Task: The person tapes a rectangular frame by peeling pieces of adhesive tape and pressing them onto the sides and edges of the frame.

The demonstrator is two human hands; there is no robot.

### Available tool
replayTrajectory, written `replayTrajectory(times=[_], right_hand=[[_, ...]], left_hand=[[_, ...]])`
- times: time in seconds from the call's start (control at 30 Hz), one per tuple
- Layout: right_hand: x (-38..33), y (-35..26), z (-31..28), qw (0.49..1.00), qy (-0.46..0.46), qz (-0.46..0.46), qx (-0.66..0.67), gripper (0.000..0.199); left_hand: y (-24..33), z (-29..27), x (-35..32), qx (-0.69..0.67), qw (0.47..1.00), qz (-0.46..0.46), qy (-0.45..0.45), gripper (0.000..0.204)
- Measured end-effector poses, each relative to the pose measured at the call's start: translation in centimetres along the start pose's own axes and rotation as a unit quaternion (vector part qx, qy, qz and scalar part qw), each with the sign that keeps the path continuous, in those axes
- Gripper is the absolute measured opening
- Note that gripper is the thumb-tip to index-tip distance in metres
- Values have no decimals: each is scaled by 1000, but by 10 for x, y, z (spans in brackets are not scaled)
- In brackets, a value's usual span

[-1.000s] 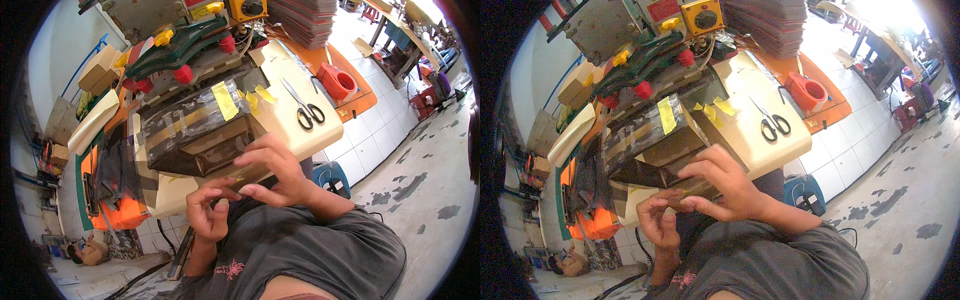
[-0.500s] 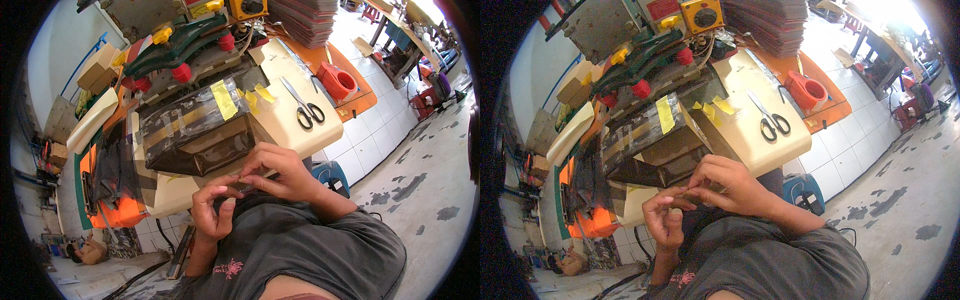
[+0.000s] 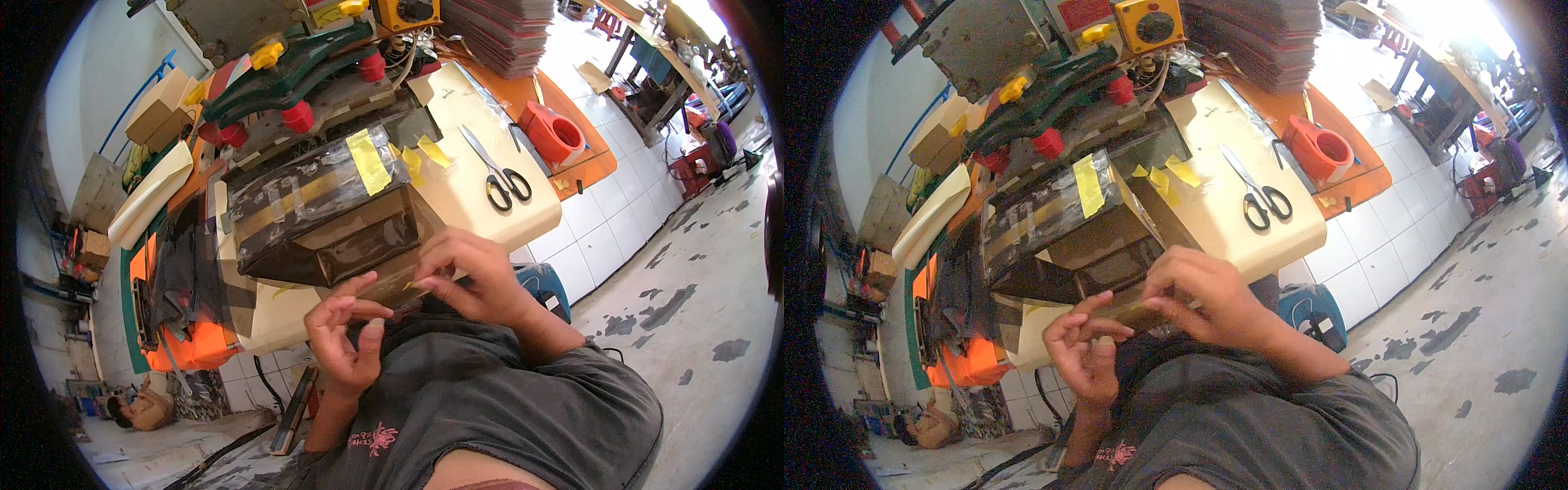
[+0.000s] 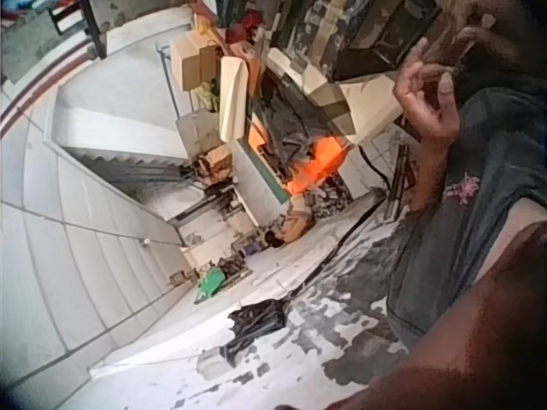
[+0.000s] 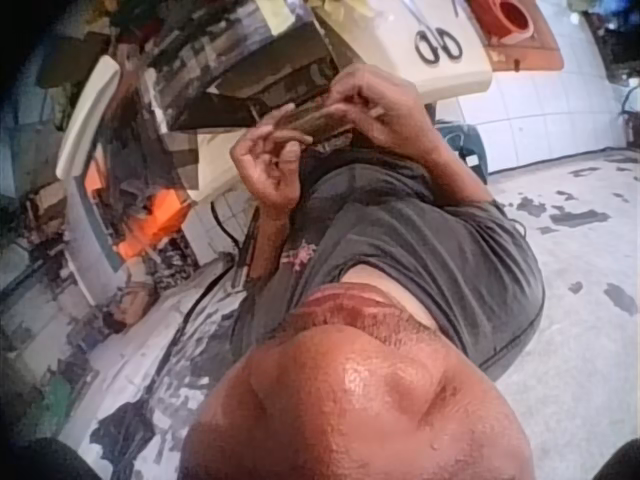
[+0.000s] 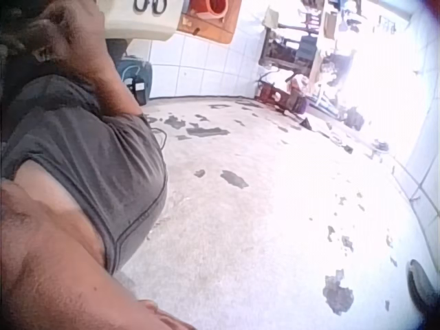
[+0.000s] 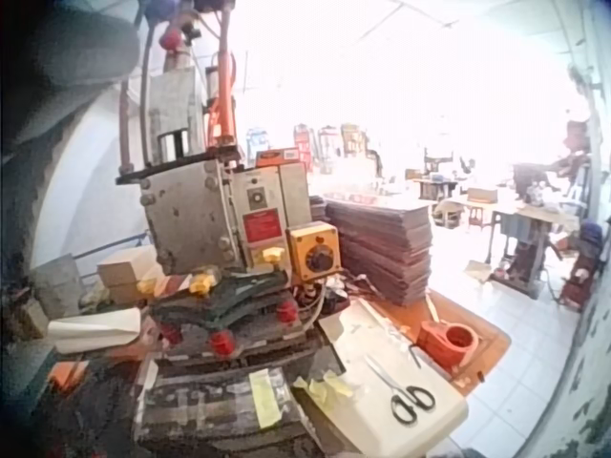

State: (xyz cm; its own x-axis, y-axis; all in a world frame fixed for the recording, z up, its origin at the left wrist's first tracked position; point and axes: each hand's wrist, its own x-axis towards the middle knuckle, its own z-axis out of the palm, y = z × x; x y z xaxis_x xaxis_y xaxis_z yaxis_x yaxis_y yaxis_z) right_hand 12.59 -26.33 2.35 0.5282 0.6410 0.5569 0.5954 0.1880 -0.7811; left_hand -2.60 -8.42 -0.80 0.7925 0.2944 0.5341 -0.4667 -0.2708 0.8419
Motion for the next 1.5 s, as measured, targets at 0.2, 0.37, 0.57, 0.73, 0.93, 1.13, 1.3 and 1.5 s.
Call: replayTrajectory(times=[0.2, 0.37, 0.57, 0.73, 0.93, 1.13, 1.3, 1.5], right_hand=[[29, 45, -40, 967, 193, 157, 55, 16], [60, 96, -68, 952, 229, 189, 67, 21], [72, 117, -67, 949, 206, 229, 64, 22], [77, 114, -65, 948, 197, 241, 61, 22], [77, 122, -67, 947, 194, 248, 63, 20], [77, 123, -66, 944, 196, 260, 57, 20], [78, 123, -64, 945, 197, 259, 42, 21], [77, 130, -63, 947, 205, 247, 11, 23]], left_hand=[[1, -8, -7, -6, 998, -56, 22, 42], [0, -6, -9, -5, 997, -73, -12, 41], [-1, -7, -10, 1, 997, -73, -20, 36], [-1, -8, -10, -6, 997, -73, -12, 33], [-2, -8, -11, 10, 997, -76, -26, 35], [-2, -8, -12, 11, 996, -80, -25, 35], [-3, -8, -13, 6, 996, -82, -22, 34], [-4, -9, -13, 9, 997, -78, -21, 34]])
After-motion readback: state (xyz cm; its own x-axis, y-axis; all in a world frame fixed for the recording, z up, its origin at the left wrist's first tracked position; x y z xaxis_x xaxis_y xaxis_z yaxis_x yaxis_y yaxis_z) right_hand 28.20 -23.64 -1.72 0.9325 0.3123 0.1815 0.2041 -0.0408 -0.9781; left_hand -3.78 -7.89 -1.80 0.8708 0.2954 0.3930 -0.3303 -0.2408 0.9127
